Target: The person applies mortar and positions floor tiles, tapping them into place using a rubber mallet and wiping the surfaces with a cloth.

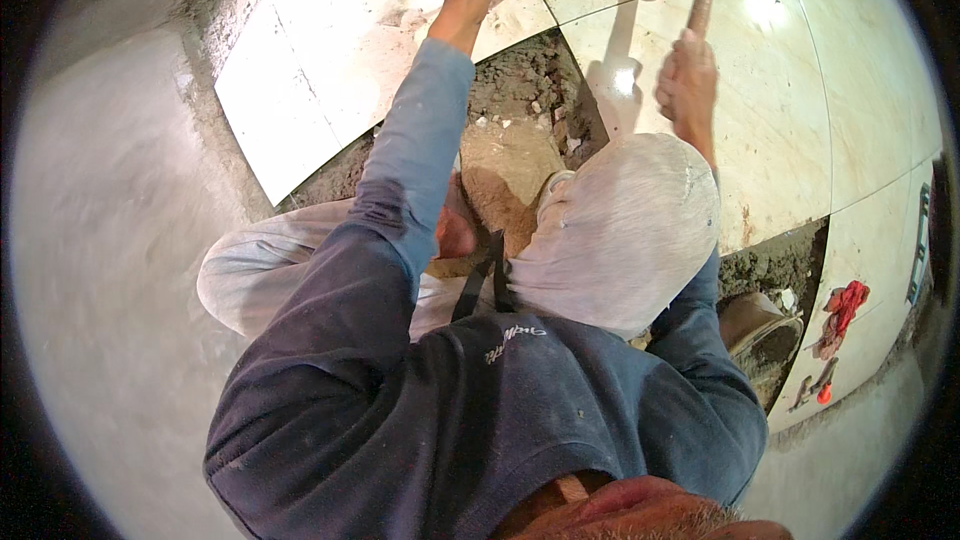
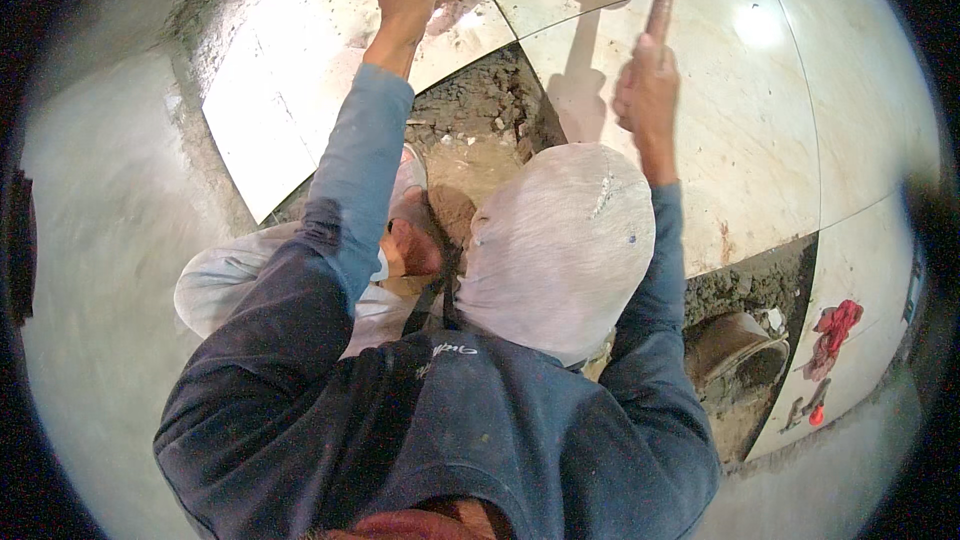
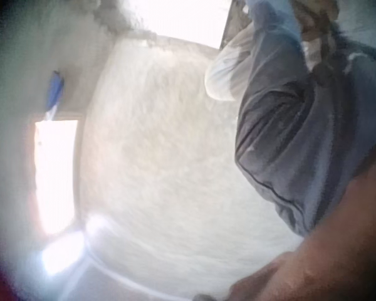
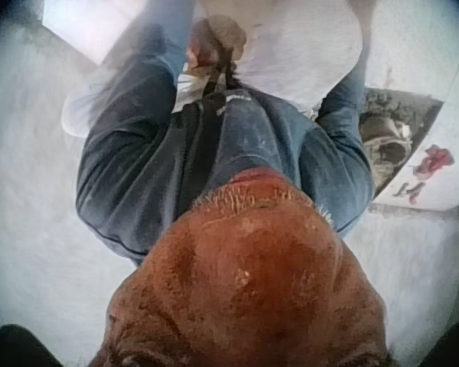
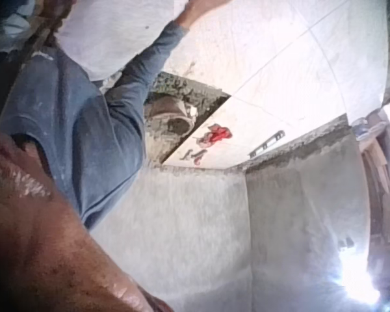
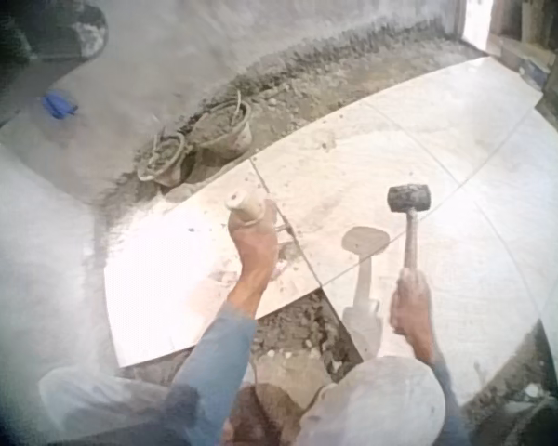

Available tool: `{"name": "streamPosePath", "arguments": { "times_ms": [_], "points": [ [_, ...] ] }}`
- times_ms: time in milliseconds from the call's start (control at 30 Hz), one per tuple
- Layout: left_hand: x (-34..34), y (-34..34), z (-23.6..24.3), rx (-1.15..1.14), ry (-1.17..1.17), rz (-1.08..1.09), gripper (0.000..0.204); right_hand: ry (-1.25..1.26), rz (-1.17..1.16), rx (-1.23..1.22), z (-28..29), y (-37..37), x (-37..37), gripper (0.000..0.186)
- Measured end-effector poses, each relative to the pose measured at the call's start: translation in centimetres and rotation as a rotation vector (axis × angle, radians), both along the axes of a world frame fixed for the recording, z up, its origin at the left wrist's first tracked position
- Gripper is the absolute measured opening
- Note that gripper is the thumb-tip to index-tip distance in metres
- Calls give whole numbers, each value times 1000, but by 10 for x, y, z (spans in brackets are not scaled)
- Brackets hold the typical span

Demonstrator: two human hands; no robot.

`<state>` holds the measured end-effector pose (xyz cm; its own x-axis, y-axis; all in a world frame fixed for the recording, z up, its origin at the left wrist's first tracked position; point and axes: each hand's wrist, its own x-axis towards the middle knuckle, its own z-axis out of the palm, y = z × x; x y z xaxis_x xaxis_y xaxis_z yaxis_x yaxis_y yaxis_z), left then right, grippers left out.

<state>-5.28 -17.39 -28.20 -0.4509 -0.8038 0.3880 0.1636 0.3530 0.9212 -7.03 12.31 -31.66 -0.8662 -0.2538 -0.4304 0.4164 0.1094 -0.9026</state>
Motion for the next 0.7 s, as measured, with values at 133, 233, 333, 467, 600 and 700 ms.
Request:
{"name": "streamPosePath", "arguments": {
  "times_ms": [133, 233, 333, 467, 600, 700],
  "points": [
    [-16, -11, -35, 7, -21, -84, 12, -84, 117, 96, -44, -32, 24, 45],
    [3, -24, -63, -79, -137, -62, 38, -315, 553, -60, -28, -49, 18, 39],
    [16, -6, -22, 189, -197, -106, 38, -145, 505, 124, -10, -42, 5, 40],
    [9, 4, 24, -351, 64, 137, 27, -279, 145, -28, 0, -30, -38, 31],
    [-7, -58, 59, -302, -53, 106, 31, -165, 182, -154, 35, -22, -64, 32],
    [72, -113, 200, -38, -300, -319, 27, -39, 187, -148, 49, 0, -101, 32]
  ]
}}
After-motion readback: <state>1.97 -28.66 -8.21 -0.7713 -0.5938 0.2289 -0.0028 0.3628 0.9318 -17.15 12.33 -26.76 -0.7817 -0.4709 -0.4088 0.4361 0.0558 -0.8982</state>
